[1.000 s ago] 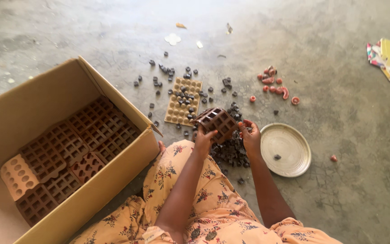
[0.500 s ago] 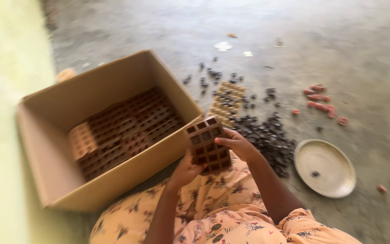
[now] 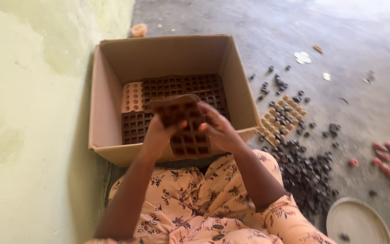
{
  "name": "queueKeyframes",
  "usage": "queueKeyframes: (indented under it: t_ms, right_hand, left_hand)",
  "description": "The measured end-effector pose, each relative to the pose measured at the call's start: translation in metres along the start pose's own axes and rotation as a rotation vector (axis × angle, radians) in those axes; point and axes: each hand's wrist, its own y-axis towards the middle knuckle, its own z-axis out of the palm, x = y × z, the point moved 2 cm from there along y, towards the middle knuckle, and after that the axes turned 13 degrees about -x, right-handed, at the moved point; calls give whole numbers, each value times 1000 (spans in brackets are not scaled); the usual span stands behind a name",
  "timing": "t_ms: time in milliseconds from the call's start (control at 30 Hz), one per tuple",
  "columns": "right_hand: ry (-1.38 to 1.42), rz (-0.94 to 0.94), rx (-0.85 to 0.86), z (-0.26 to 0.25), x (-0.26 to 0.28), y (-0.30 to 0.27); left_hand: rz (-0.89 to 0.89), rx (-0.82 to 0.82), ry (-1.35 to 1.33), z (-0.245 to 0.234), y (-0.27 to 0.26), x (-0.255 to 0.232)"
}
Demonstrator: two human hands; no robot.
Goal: The person sits on the floor and places small dark objects into the cavities of brown plastic molds. After filling a mold, they place it into a cardboard box. The person repeats this process with several molds.
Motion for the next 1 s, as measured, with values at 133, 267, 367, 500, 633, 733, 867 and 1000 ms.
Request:
queueKeyframes:
  t_ms: [133,267,367,500,633,733,867,1000]
  right_hand:
    - [-292,-332,-203,-48,-4,20]
    - [-902,-233,-353,-92,-14,33]
    - [-1142,-47,-251,-97,-25,42]
    - [-1200,-52,-80,-80,-40,48]
    - [-1289,131,93,-67,-53,48]
    - [-1351,60,83,-64,-50,52]
    - [-1315,113,45,-61,-45,53]
    - [-1341,142,67,-61,-45,50]
  left_hand:
    - [99,-169,222,-13,72,-28]
    - [124,-281,391,-46,145,-40]
    - [-15,-310,449,-77,191,-20]
    - [-126,-344,473,-127,236,43]
    - [-286,-321,541,-185,281,119]
    - [-175,-475,797,-225,317,168]
    - [-67,-396,1125,-240,338,228]
    - [-62,-171,1401,-231,321,257]
